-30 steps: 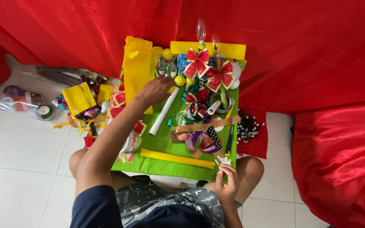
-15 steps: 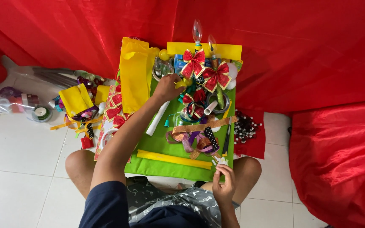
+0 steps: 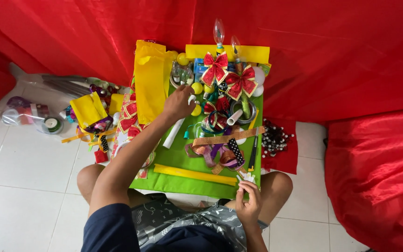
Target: The person sits on the floor and assembles a decorative craft using yellow fabric, ribbon, and adhesive tape. They cut a piece of tape, apply it to the fabric, fold the fabric into a tube, and wrap a ribbon around it.
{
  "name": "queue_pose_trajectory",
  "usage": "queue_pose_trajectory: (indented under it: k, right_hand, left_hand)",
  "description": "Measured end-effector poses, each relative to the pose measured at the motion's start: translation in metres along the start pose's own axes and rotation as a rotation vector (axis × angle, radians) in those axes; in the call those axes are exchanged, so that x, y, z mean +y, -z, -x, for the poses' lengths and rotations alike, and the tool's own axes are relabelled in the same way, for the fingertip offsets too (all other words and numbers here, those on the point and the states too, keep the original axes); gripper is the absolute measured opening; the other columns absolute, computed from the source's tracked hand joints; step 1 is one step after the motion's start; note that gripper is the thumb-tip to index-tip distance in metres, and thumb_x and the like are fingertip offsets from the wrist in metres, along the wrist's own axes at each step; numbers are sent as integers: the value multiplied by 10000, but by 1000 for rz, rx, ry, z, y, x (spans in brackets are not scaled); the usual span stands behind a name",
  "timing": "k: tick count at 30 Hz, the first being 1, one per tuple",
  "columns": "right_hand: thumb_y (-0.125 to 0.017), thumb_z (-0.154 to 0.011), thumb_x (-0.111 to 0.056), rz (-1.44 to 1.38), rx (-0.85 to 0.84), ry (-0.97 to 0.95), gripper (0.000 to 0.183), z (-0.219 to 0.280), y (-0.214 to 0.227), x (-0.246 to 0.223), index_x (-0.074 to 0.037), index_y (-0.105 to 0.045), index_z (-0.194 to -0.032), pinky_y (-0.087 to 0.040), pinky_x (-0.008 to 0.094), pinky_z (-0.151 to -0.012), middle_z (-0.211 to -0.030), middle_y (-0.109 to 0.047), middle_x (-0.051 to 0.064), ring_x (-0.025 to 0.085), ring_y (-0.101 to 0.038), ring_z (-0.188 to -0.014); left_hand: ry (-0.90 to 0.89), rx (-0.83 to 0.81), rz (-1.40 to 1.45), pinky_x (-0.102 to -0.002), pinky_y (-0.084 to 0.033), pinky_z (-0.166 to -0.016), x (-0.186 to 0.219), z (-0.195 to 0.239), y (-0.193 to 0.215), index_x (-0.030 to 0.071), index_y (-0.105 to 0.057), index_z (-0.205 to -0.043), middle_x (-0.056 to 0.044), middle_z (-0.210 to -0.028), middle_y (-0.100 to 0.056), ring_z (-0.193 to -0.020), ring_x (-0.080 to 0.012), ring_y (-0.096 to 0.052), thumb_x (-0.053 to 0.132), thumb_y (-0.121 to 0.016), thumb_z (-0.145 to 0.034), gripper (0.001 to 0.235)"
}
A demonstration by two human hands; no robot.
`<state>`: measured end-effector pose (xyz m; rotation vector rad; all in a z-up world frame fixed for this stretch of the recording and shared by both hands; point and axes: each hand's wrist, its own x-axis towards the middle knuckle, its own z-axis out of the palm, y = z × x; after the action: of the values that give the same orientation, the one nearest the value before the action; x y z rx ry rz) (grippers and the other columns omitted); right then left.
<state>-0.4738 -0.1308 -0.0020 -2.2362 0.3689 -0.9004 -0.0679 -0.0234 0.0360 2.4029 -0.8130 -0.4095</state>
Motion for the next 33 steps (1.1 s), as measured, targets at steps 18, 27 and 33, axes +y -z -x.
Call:
queue_pose_trajectory:
  k: [18,27,33]
  right_hand:
    - [-604,-952,8,-28,-34,54,132,-5,-7,-8,13,-687,-1054,-608,333,-915,-1069,-697,145,252,-691,-1024]
    - [-602,-970,-37,-17,-36,4,128,-5,-5,-8,-7,-698,-1050,-590,339,-917,-1073,-694,124,243,-689,-1025]
    - [-605,-976,-75,-19,-46,-33,131,-5,-4,-8,-22,-704,-1043,-594,342,-896,-1050,-715,116,240,-705,-1002]
  left_hand:
    - [-524,-53,-270,-514,-505,-1015,-37,2,-35,120,-637,-1318,-109,-1331,-639,-1190,-324,-597,250,-812,-858,509]
    - [-110,27,-10,-443,-537,-592,-14,-16,-16,118,-551,-1164,-91,-1004,-708,-739,-276,-682,566,-630,-958,500]
    - [-2,242,-258,-466,-536,-628,-22,-41,-47,107,-542,-1198,-73,-715,-689,-617,-275,-687,737,-606,-929,688]
